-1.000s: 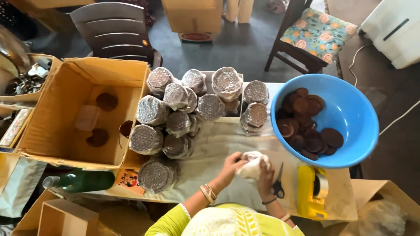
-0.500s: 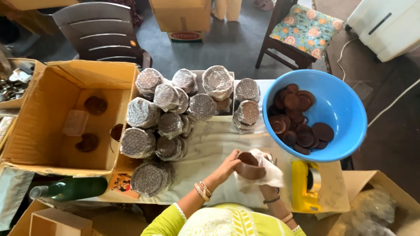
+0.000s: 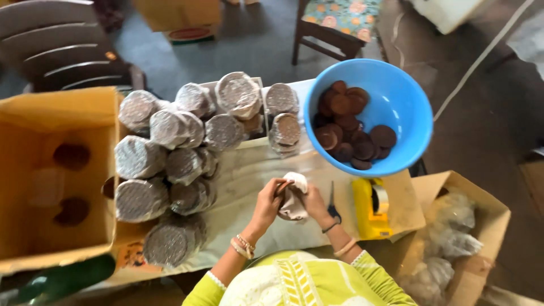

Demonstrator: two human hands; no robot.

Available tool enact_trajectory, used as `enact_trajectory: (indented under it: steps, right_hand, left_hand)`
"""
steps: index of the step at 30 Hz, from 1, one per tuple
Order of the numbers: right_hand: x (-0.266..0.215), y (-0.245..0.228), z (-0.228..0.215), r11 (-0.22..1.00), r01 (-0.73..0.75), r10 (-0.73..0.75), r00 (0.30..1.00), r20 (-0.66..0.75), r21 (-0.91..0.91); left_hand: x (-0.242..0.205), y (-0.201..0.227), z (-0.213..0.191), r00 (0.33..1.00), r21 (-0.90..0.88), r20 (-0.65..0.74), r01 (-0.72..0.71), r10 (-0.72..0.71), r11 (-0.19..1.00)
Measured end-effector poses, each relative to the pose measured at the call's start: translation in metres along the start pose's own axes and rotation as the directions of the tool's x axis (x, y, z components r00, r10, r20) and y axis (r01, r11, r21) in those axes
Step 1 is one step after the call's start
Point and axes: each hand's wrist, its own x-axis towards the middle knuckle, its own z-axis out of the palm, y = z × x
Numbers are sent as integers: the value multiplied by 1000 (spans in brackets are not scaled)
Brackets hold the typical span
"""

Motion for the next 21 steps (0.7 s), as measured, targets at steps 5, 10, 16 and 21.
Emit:
enact_trajectory:
  steps: [5,10,16,21]
  right_hand:
    - [-32,102,8,942,-235,208,969,135,239]
    - [-51,118,-28,896,-352,357,934,31,270]
    - [-40,92,-51,987,-144,96,879,-466,-68]
    - [-35,132,2,958,61,-161,922,-352,-279]
  left_hand:
    - [0,-14,-5,997,-39,-56,-59,57,997]
    - [27,-70,-21,980,-57,-172,-111,100,992]
    - [68,-143,-34,981,-157,-195,-38,7,987]
    - [85,-181,-39,983,-213,-165,46,-83,976]
